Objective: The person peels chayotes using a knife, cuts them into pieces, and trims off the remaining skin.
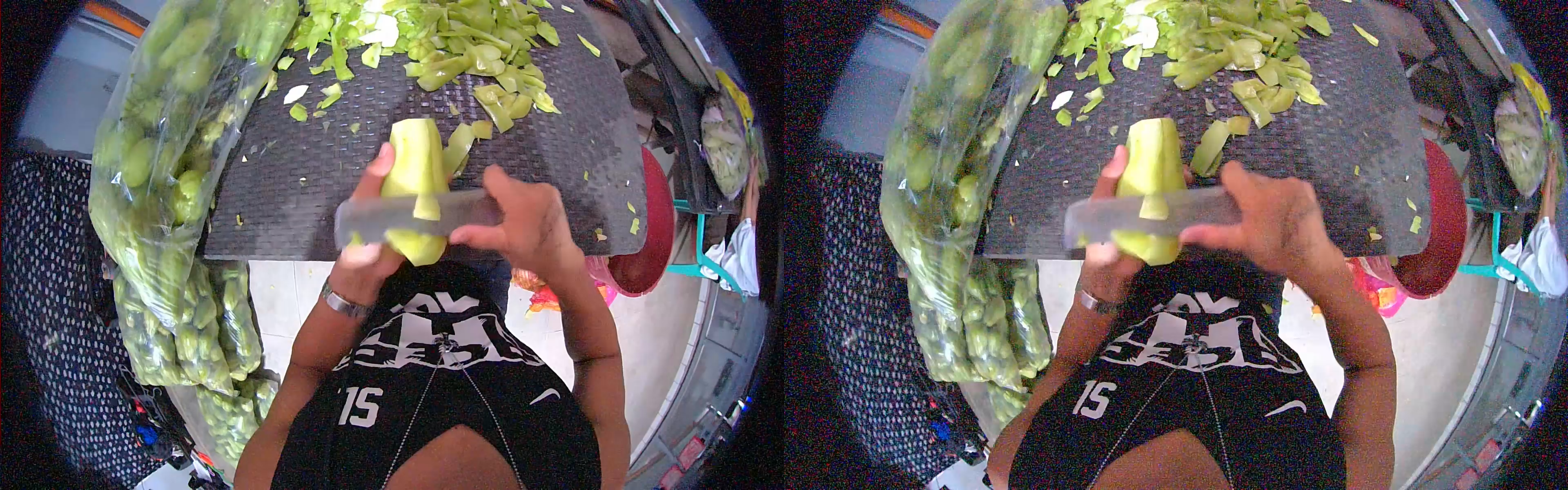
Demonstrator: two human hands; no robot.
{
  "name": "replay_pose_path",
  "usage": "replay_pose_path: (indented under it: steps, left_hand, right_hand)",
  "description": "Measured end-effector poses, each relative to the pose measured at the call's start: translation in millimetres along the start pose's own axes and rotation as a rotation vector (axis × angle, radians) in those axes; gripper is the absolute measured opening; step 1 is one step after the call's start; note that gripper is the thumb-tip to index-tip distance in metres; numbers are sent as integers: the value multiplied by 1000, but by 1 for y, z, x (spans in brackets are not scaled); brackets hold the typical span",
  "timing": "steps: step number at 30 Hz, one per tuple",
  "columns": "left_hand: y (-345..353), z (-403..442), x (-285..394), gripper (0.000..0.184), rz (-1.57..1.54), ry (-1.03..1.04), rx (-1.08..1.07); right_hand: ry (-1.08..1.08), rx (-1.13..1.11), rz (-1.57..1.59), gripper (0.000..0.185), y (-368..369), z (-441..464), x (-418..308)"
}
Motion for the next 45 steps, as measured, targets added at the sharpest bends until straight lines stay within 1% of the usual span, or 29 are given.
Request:
replay_pose_path:
  steps: [1, 3, 5, 6, 8, 9, 10, 11, 12, 13, 15, 18, 21, 23, 24, 25, 27, 28, 30, 31, 32, 33, 35, 36, 39, 42, 44, 45]
  left_hand:
    - [-3, -2, 0, 65, -36, -5, 18]
    - [8, -10, -2, 69, 127, -34, -159]
    - [22, -18, -5, 62, -8, -96, -237]
    - [18, -16, -2, 62, -5, -87, -223]
    - [10, -9, 1, 63, -2, -75, -200]
    - [5, -5, 2, 63, -34, -26, -111]
    - [2, -1, 1, 64, -64, 25, -23]
    - [-4, 0, 1, 65, -93, 76, 69]
    - [-2, 2, -1, 63, -16, 85, -8]
    - [-1, 3, -2, 63, 23, 68, -19]
    - [0, 5, -4, 63, 100, 26, -38]
    - [-2, 6, -3, 65, 108, 45, -14]
    - [-2, 6, -4, 64, 73, 27, -105]
    - [-4, -3, -13, 64, -52, -4, 7]
    - [-3, -10, -12, 66, 21, -30, -148]
    - [1, -16, -13, 67, 38, -48, -169]
    - [17, -24, -13, 68, 69, -85, -217]
    - [16, -23, -12, 67, 57, -109, -170]
    - [6, -13, -5, 66, 77, -79, -116]
    - [1, -9, -4, 66, 88, -67, -90]
    - [1, -6, -4, 62, 88, -31, -94]
    - [0, -2, -8, 62, -14, -60, -86]
    - [-3, 4, -16, 62, -215, -123, -57]
    - [1, 1, -11, 63, -12, -65, -44]
    - [-2, 2, -10, 67, -16, -57, -78]
    - [-3, 2, -19, 67, -285, -214, -214]
    - [-1, -20, -15, 59, -77, -24, -81]
    - [4, -20, -22, 59, 23, -146, -171]
  right_hand:
    - [134, -31, 26, 60, -1, 1, 17]
    - [403, -93, 82, 47, -4, 1, 56]
    - [412, 30, 30, 36, -8, -1, 90]
    - [371, 78, 3, 48, -16, 1, 87]
    - [347, 8, 95, 49, -13, -4, 74]
    - [335, -27, 141, 49, -15, -6, 59]
    - [417, -169, 197, 54, -7, -9, 48]
    - [397, -257, 171, 48, 6, -9, 36]
    - [229, -187, 209, 51, 9, -9, 14]
    - [126, -143, 200, 55, 10, -10, -3]
    - [42, -112, 118, 61, 11, -8, -21]
    - [-12, -53, 72, 66, 10, -6, -23]
    - [35, -89, -3, 72, 11, -3, -13]
    - [174, -36, 80, 69, 15, -1, 21]
    - [242, -13, 123, 68, 17, 1, 38]
    - [388, -50, 46, 58, 2, 5, 58]
    - [366, 95, 8, 52, -14, 9, 84]
    - [357, 81, 28, 50, -14, 7, 82]
    - [327, 51, 63, 47, -24, 1, 67]
    - [358, -122, 154, 52, -12, -1, 56]
    - [283, -157, 166, 57, -8, -2, 37]
    - [209, -192, 180, 63, -2, -3, 18]
    - [85, -147, 94, 68, 9, -3, -8]
    - [27, -127, 53, 72, 12, -4, -17]
    - [-19, -125, -3, 71, 11, 0, -17]
    - [-29, -14, -15, 70, -1, 1, -11]
    - [241, -9, 16, 67, -10, 10, 36]
    - [378, -7, 33, 66, -13, 9, 62]
Point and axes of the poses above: each hand's wrist, its own z-axis towards the middle knuckle, its own y-axis out of the palm, x = y × z, the point moved 9 cm from there along z, towards the middle knuckle, and after that the axes turned 15 degrees about -z, right-handed, at the moved point
